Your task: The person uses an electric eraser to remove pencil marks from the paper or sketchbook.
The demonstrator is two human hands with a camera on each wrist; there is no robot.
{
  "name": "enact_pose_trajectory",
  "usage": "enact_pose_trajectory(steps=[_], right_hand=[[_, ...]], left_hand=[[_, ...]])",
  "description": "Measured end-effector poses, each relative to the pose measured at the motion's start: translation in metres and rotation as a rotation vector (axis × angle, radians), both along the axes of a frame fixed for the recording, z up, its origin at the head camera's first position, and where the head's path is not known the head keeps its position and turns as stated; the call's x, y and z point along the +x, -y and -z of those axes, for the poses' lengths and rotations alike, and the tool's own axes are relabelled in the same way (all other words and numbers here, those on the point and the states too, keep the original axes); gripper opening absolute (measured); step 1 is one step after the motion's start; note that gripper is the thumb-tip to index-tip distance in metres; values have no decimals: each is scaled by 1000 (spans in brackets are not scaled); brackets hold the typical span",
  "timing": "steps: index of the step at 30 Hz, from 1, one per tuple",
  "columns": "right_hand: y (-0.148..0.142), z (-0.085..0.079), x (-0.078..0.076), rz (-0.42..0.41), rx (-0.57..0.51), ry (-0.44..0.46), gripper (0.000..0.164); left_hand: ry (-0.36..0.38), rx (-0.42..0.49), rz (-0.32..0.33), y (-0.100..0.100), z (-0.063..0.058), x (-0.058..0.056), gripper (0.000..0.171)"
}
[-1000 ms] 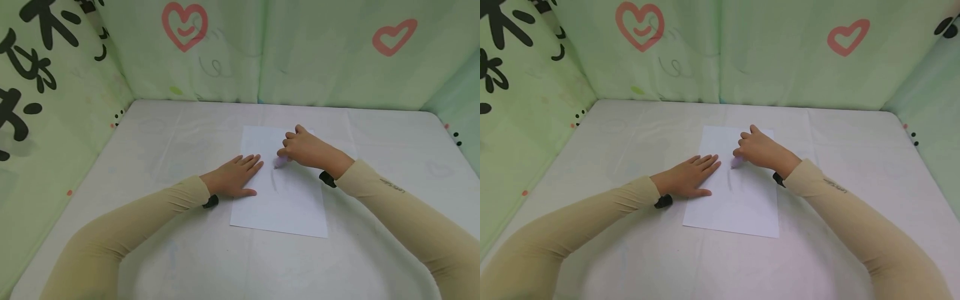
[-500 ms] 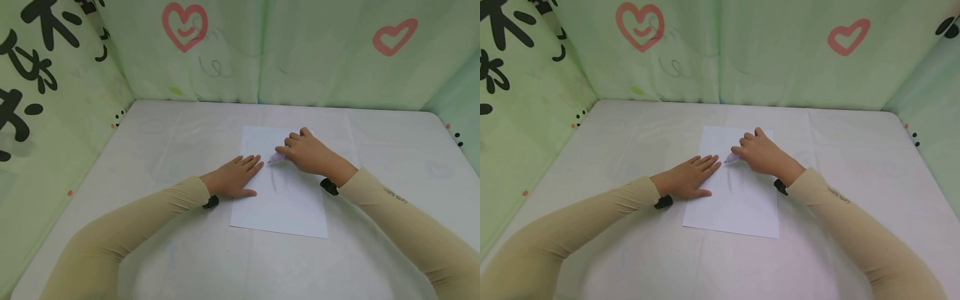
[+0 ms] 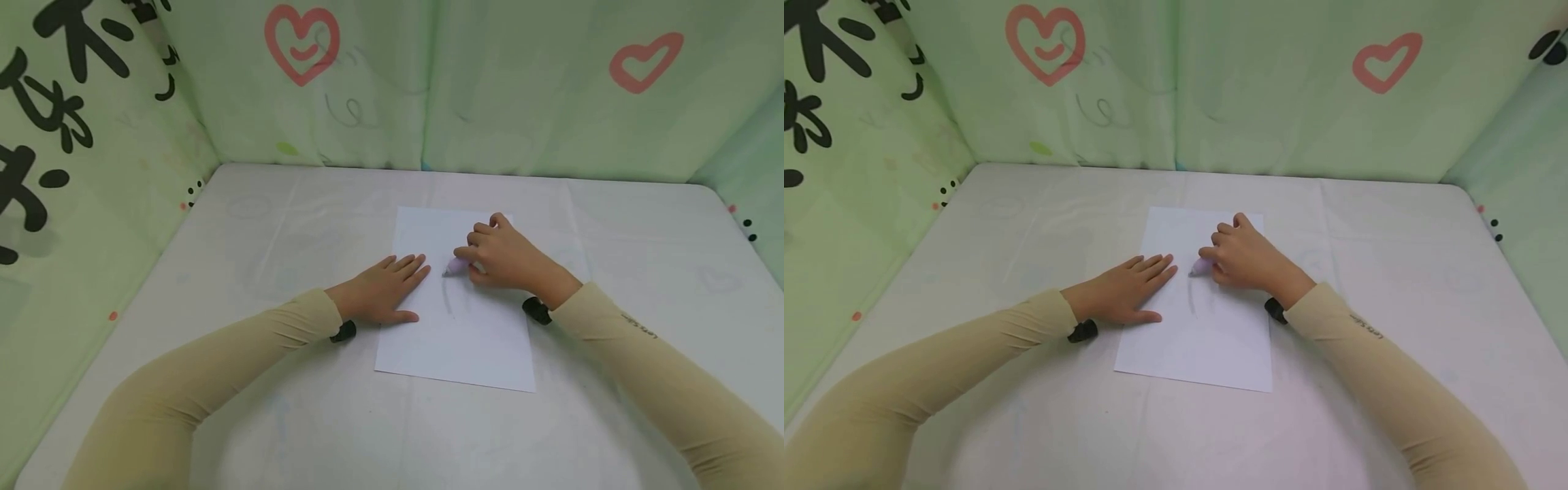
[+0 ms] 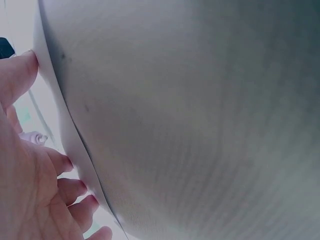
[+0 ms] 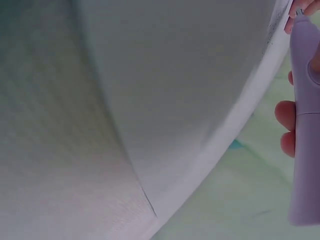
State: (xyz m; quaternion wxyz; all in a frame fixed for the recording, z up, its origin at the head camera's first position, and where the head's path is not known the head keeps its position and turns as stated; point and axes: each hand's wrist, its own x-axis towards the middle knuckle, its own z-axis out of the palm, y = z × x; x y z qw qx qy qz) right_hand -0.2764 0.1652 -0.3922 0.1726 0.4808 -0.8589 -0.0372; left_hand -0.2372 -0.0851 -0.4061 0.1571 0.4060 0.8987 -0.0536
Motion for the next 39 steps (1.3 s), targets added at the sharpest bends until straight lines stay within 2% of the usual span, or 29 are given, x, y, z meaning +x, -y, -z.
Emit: enact_pose_trajectory(steps=[16, 29, 39], right_hand=[[4, 2, 1, -51, 28, 18, 16], [3, 1, 2, -50, 24, 16, 15], [1, 0, 1, -63, 25, 15, 14]], left_hand=[[2, -1, -4, 3, 0, 1, 84], [-5, 10, -2, 3, 4, -1, 84], [-5, 5, 5, 0, 0, 0, 84]])
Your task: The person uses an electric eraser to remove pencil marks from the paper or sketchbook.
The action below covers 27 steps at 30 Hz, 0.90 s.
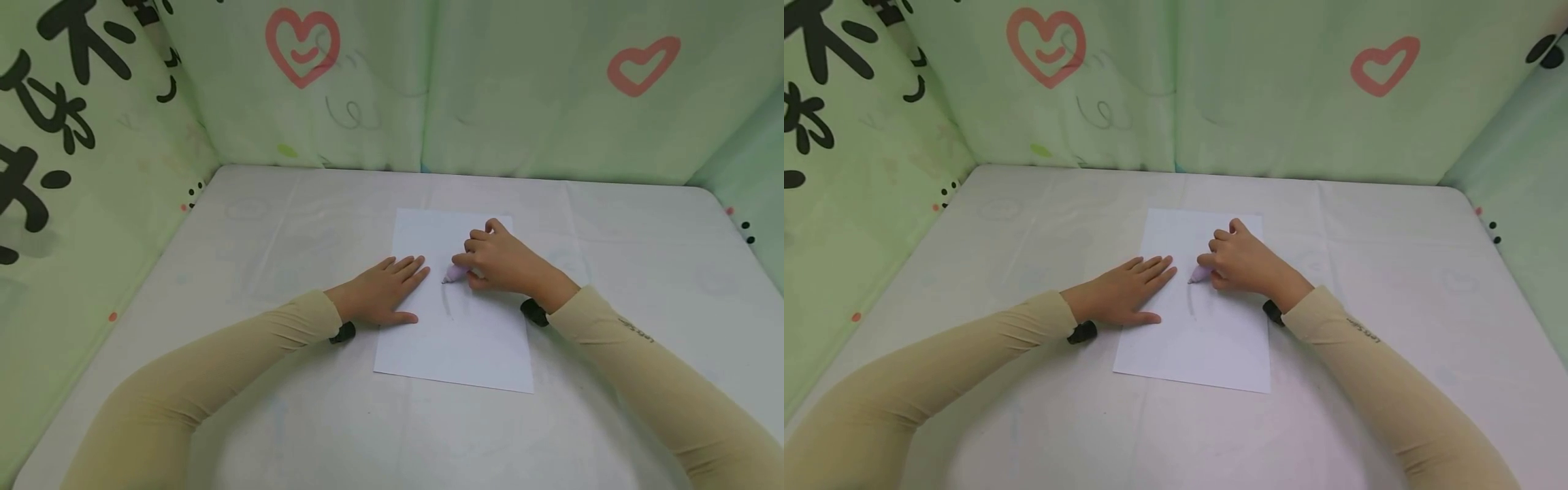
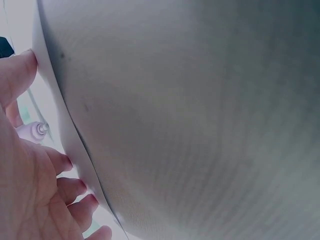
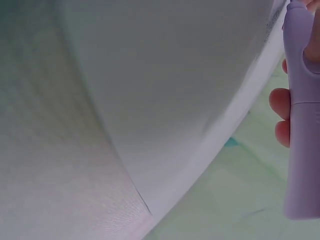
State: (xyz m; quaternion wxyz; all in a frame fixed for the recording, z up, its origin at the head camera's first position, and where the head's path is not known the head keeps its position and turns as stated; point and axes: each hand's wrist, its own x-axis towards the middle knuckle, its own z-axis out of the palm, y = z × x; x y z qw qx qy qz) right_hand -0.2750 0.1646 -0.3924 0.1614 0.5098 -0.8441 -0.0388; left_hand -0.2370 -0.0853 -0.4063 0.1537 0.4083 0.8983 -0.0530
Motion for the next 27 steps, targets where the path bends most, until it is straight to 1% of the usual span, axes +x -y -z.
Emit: enact_pose_trajectory(steps=[3, 7, 13, 21, 25, 27], right_hand=[[1, -1, 0, -2, 4, -1, 14], [0, -2, -1, 7, 34, 0, 14], [0, -7, -1, 15, 83, 1, 14], [5, -10, -3, 21, 107, 2, 13], [5, -12, -2, 19, 116, 16, 12], [5, -12, -2, 15, 116, 9, 12]], left_hand=[[-2, -4, -3, 0, 0, 0, 84], [-3, 6, 1, 0, 1, 0, 84], [-2, -4, -1, 0, 1, -1, 84], [-7, -3, -2, -1, 4, -2, 85], [-6, -9, -3, -1, 4, -1, 85], [-8, -13, -3, 0, 3, -1, 85]])
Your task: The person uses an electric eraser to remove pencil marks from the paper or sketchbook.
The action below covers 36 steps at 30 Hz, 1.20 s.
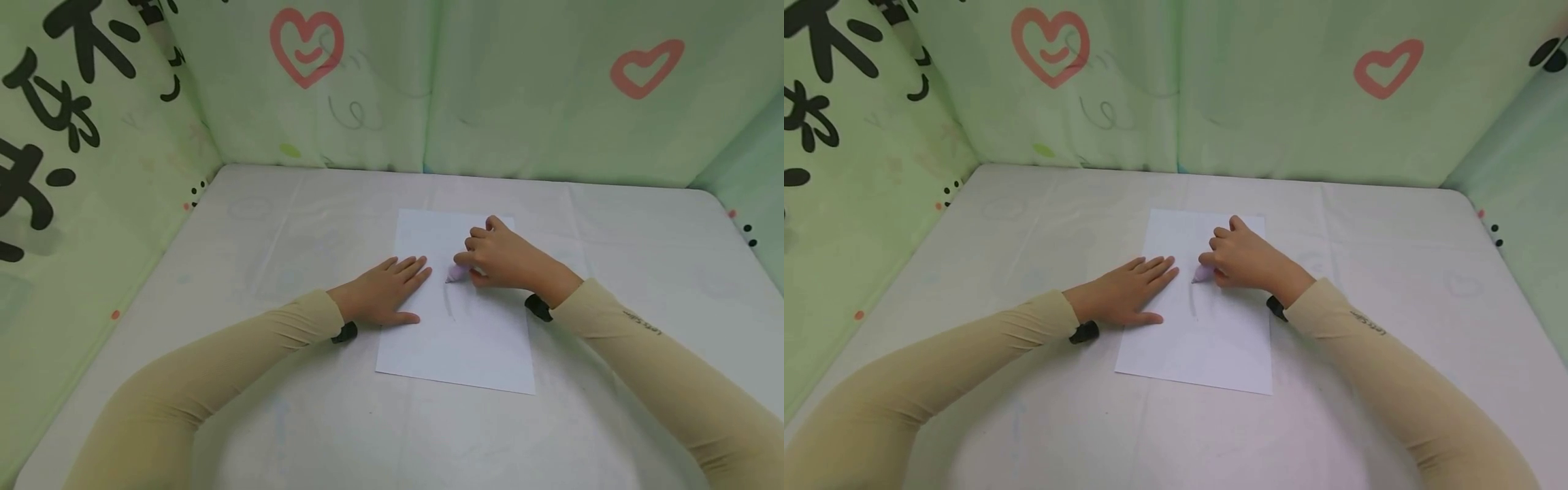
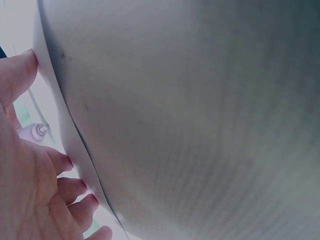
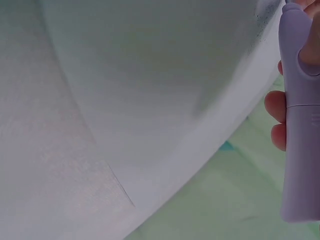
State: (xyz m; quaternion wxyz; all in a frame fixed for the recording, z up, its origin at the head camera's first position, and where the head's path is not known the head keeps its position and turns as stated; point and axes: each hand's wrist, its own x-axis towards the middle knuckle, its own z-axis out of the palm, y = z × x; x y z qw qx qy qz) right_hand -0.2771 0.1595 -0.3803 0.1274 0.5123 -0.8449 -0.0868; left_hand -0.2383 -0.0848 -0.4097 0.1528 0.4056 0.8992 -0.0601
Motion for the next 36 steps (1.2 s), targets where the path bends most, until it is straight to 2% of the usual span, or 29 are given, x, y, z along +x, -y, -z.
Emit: enact_pose_trajectory(steps=[4, 10, 16, 23, 30, 36], right_hand=[[2, 0, -1, -10, -2, -20, 12], [2, -3, -1, -13, 3, 11, 12], [4, 0, -3, -35, -5, -30, 11], [2, 0, -2, -39, -17, 19, 9], [2, 0, -1, -52, -18, -18, 11], [3, -2, 0, -41, -9, 21, 10]], left_hand=[[7, 0, -5, 0, -3, 1, 84], [13, -4, -6, -1, -5, 2, 84], [11, -3, -10, -1, -4, 2, 84], [5, -1, -6, 0, -4, 2, 84], [-9, -15, 2, -1, -2, 1, 85], [-8, -22, 2, -1, -2, 0, 85]])
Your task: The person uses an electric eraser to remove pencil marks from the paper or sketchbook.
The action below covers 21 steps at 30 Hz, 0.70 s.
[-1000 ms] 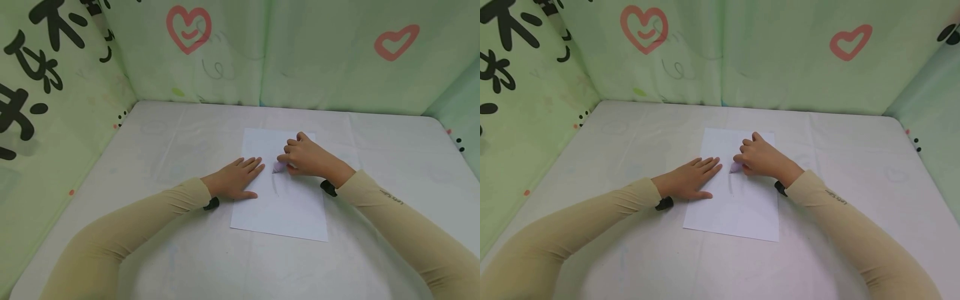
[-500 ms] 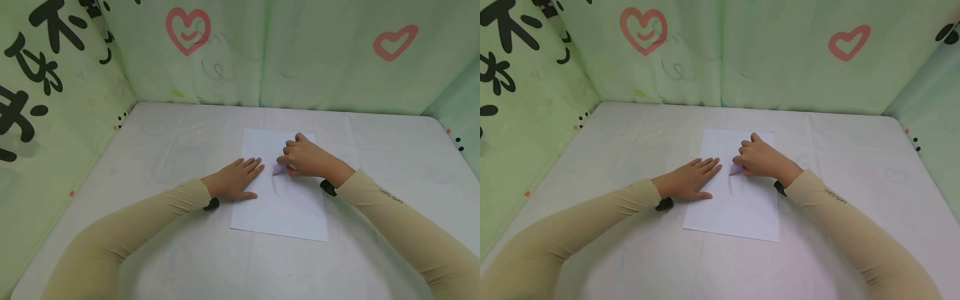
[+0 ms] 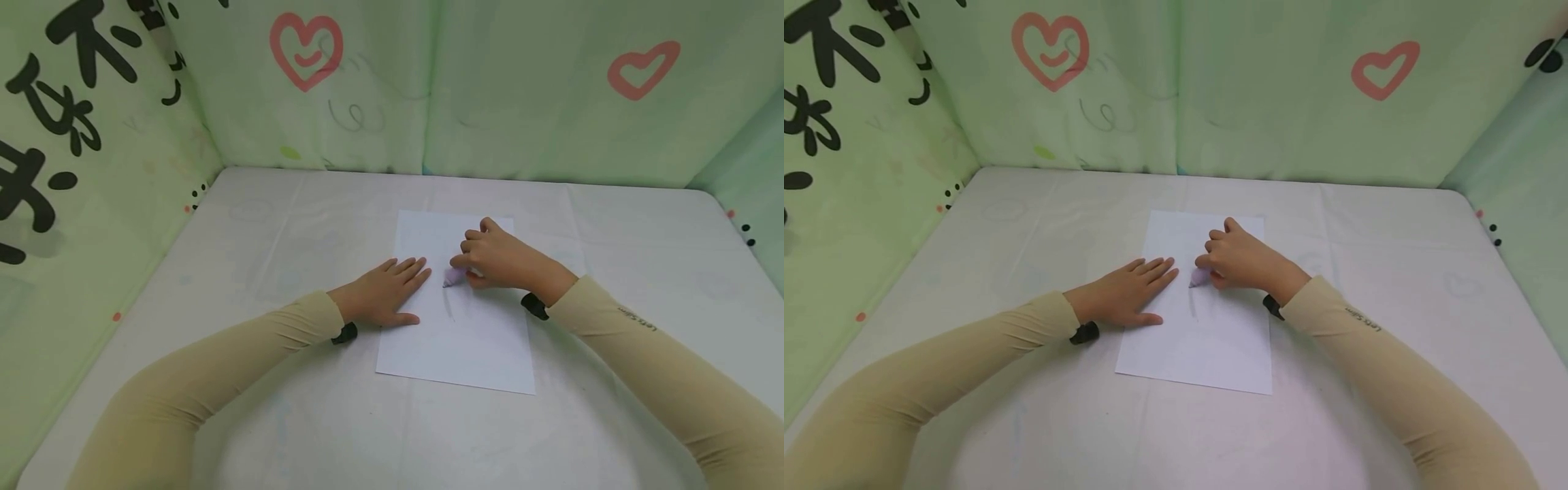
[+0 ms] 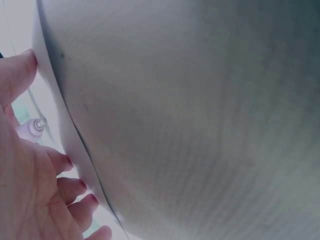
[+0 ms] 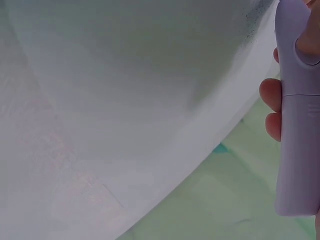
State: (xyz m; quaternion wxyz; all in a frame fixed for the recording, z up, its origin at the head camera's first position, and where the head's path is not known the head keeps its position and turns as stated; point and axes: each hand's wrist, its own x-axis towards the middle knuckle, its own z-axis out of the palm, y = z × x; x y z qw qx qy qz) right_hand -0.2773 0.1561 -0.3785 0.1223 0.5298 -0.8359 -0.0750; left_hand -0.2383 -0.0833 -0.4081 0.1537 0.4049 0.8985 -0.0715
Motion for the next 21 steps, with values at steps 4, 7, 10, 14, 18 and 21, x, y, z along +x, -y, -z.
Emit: enact_pose_trajectory(steps=[4, 7, 10, 14, 18, 21], right_hand=[[0, 1, -1, -7, 3, -27, 11], [0, 1, -1, -9, 8, -35, 10], [0, 1, -1, -1, 14, -3, 9], [-1, 0, 0, 2, 14, 1, 9], [-1, 1, 0, -5, 12, -14, 9], [0, 0, 1, 2, 20, 18, 9]], left_hand=[[-5, 11, 0, 1, 0, 0, 84], [1, 27, 4, 2, 0, 1, 84], [3, 34, 3, 2, 0, 1, 84], [-2, 30, 4, 2, 0, 1, 84], [-1, 28, 7, 2, 0, 1, 84], [0, 26, 7, 1, 0, 1, 84]])
